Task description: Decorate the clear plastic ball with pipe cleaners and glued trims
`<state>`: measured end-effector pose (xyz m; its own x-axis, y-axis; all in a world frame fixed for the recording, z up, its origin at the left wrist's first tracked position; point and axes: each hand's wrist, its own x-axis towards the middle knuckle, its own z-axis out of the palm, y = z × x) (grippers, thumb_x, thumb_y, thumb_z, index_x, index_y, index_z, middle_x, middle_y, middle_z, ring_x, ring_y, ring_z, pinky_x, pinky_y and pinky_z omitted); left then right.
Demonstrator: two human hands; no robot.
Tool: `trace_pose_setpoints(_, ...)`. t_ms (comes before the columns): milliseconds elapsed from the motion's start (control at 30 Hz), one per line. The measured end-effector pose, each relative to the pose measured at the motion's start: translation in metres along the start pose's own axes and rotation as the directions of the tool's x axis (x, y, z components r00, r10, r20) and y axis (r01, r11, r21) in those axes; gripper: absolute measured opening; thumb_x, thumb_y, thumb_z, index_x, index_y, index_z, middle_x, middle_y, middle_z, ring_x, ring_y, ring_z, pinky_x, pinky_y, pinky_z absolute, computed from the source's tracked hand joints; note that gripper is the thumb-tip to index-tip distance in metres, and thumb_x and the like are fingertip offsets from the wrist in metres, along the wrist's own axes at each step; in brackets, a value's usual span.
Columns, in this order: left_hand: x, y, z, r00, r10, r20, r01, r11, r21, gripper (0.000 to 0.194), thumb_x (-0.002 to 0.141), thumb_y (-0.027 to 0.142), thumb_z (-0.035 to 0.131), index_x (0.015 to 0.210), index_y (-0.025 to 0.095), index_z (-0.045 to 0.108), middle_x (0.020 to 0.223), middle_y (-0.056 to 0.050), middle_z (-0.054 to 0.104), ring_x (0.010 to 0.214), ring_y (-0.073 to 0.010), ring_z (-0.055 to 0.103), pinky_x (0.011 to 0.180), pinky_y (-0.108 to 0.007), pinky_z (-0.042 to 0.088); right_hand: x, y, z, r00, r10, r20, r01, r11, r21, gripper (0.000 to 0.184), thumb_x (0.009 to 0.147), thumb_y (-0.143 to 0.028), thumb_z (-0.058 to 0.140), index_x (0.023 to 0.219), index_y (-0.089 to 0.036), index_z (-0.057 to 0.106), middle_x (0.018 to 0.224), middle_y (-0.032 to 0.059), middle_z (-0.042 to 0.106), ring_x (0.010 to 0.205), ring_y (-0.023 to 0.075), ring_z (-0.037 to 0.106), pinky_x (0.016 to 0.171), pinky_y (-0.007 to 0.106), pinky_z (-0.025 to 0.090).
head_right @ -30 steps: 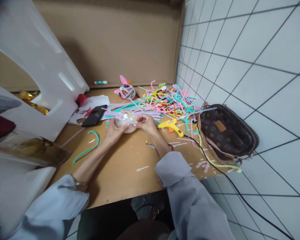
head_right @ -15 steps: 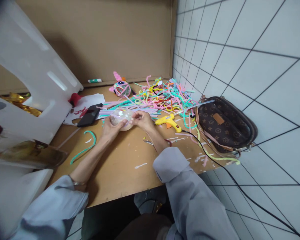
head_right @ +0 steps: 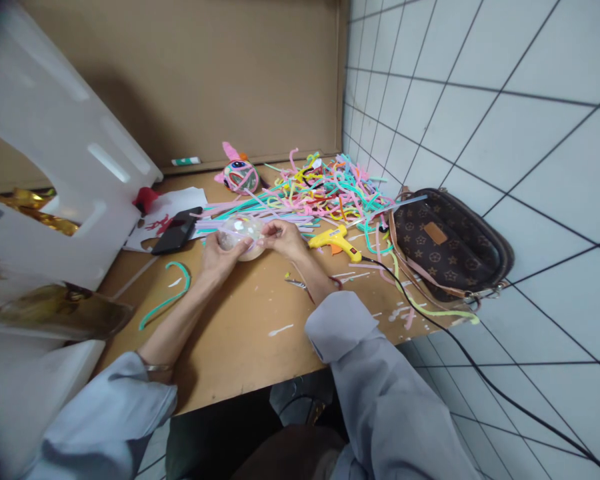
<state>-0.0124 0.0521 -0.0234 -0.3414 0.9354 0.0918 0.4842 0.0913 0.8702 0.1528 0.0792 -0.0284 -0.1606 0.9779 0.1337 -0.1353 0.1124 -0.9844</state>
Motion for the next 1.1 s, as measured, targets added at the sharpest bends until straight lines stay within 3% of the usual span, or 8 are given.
trace_pose_setpoints(300,-0.0005,0.0021,-0.0016,1.000,-0.027,0.005,0.027,1.000,0.014,0.079,0.059,0.052,0.079,0.122,0.014,0.051,0.126,-0.019,0.062,0.120,-0.0368,0.059,0.101,-0.045,0.047,-0.0011,-0.0030,-0.0032,0.999,0.002,0.045,-0.004,0.999,0.037,0.029,0.049,-0.028,0.080,0.070,-0.020,0.062,0.066,-0.0059,0.059,0.061,0.0095,0.053,0.063,0.025,0.044)
trace_pose_setpoints(667,0.0029,-0.0061,0.0010,1.000,0.016,-0.003,-0.016,1.000,-0.027,0.080,0.056,0.055,0.080,0.119,0.016,0.051,0.124,-0.017,0.063,0.119,-0.0362,0.059,0.102,-0.047,0.046,-0.0014,-0.0045,0.0039,1.000,0.007,-0.009,-0.007,1.000,-0.010,0.037,0.044,-0.030,0.083,0.068,-0.020,0.057,0.064,-0.0071,0.054,0.060,0.0086,0.047,0.059,0.024,0.039)
trace_pose_setpoints(1100,0.0023,-0.0057,-0.0021,0.998,0.037,0.044,-0.037,0.999,-0.004,0.082,0.059,0.058,0.077,0.122,0.014,0.049,0.128,-0.018,0.061,0.120,-0.0343,0.059,0.102,-0.046,0.046,-0.0040,-0.0097,0.0060,0.999,0.016,-0.041,-0.017,1.000,-0.024,0.033,0.045,-0.024,0.081,0.065,-0.019,0.056,0.060,-0.0087,0.054,0.058,0.0076,0.045,0.058,0.023,0.038)
